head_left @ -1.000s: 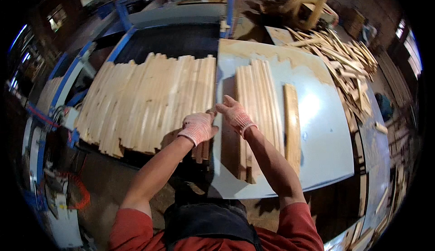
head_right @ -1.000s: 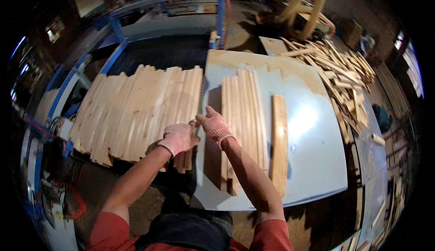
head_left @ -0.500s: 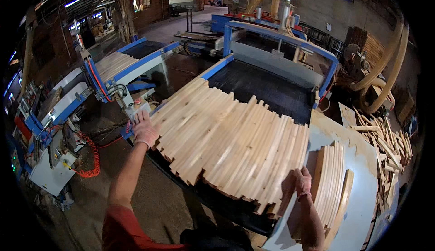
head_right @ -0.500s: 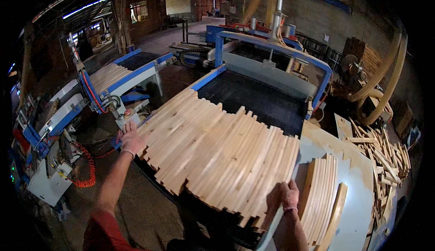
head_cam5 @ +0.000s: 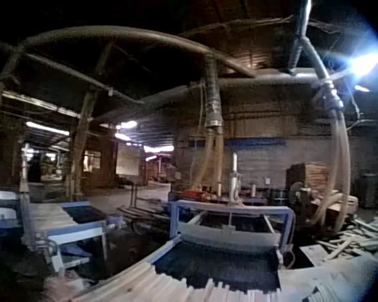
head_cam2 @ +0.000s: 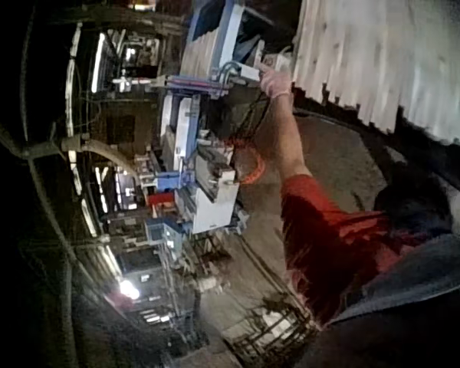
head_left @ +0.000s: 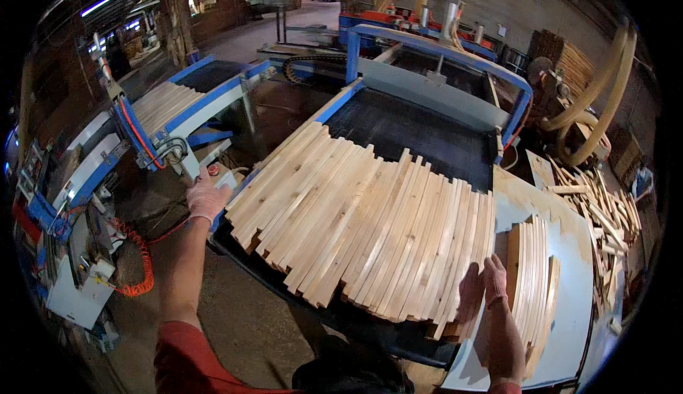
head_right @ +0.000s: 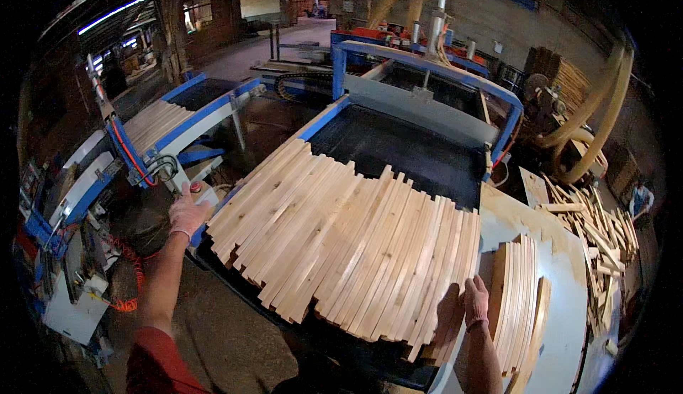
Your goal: The person stacks wooden planks on a conveyor belt and a metal table in a workshop. They repeatedly pick up planks, arrange them into neat piles, and move them between surfaces. The person also handles a cardboard box and a straw hat.
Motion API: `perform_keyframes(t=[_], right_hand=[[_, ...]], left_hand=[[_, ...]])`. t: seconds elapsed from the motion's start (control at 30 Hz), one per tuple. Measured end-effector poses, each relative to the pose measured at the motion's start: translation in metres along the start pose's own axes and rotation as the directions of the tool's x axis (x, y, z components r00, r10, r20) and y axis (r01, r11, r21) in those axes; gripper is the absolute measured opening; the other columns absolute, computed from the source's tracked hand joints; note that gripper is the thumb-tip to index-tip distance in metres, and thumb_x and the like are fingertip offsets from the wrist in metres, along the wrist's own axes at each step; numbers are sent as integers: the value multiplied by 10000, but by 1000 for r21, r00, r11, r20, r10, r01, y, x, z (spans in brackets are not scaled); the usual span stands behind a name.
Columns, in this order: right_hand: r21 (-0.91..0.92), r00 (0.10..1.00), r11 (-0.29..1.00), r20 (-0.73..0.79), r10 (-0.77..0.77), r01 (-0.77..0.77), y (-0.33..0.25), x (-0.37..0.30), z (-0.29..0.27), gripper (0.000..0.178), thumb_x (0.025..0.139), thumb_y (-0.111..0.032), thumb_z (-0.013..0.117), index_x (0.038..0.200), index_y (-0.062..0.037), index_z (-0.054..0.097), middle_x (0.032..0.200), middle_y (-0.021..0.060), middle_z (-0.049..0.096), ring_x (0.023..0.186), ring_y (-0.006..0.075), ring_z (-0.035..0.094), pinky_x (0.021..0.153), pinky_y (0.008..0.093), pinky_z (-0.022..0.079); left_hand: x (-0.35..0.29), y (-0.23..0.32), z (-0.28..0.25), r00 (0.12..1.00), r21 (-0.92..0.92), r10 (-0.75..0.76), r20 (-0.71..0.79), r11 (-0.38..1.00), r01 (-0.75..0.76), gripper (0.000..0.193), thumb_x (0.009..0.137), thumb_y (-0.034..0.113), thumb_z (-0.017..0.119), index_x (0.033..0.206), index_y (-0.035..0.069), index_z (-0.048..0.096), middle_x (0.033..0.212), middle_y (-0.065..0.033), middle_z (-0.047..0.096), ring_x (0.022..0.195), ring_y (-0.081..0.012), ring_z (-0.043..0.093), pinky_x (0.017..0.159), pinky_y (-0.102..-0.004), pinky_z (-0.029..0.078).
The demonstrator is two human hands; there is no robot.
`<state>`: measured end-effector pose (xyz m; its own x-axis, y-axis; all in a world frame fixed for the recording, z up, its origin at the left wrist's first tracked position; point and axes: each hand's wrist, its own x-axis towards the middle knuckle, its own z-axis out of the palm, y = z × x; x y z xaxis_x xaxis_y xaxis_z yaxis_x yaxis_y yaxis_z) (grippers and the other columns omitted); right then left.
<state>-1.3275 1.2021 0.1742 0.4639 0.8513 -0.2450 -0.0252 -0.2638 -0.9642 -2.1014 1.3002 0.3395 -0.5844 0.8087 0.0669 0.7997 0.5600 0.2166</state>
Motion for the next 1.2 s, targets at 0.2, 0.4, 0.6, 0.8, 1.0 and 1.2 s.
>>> perform_keyframes(t=[0.2, 0.4, 0.6, 0.8, 1.0, 1.2], right_hand=[[-110, 980, 977, 98, -171, 181, 23, 6, -34, 547, 1083, -398, 591, 1507, -54, 562, 1461, 147, 638, 1321, 264, 607, 1123, 398, 467], [-150, 979, 967, 42, -202, 206, -22, -117, -2, 606, 1022, -378, 687, 1498, -26, 559, 1349, 150, 688, 1220, 232, 641, 1068, 364, 498], [53, 893, 984, 414, -174, 167, 28, -314, -76, 704, 1059, -464, 635, 1588, -28, 475, 1291, 122, 707, 1147, 200, 657, 1015, 364, 533], [152, 965, 988, -258, 43, -4, 47, -399, -206, 513, 1025, -270, 717, 1486, -76, 606, 1340, 182, 715, 1116, 246, 725, 913, 352, 620], [-818, 780, 270, -569, -261, -508, 122, -322, -319, 812, 982, -485, 649, 1581, 16, 425, 1493, 277, 542, 1382, 429, 506, 1202, 533, 349], [-821, 536, 569, -463, -706, 40, 139, -322, -366, 863, 726, -42, 815, 1522, -3, 483, 1061, 210, 630, 916, 386, 629, 766, 504, 539]], left_hand=[[-30, 1, 20, 965, -342, 262, 14, 908, -241, 796, 995, 392, 648, 1629, 9, 356, 1597, -219, 484, 1450, -370, 477, 1204, -460, 372], [-216, 51, 45, 816, -967, 578, 24, 221, -129, 529, 1111, 357, 534, 1521, 23, 553, 1451, -148, 619, 1328, -278, 607, 1161, -431, 461], [-367, 114, 134, 331, -951, 942, 54, -53, 306, 652, 1024, 449, 676, 1418, -64, 595, 1305, -215, 711, 1210, -334, 705, 1060, -487, 586], [-477, 182, 143, 57, -792, 993, 103, 47, 608, 593, 982, 315, 710, 1392, -101, 604, 1254, -252, 734, 1163, -354, 736, 1051, -506, 590], [-587, 228, 115, -188, -840, 982, 36, 131, 526, 623, 980, 373, 727, 1385, -88, 620, 1249, -268, 728, 1145, -387, 732, 1056, -536, 572], [-703, 244, 107, -196, -792, 979, 50, 158, 590, 665, 960, 321, 754, 1410, -134, 570, 1268, -305, 709, 1201, -427, 702, 1103, -563, 518]])
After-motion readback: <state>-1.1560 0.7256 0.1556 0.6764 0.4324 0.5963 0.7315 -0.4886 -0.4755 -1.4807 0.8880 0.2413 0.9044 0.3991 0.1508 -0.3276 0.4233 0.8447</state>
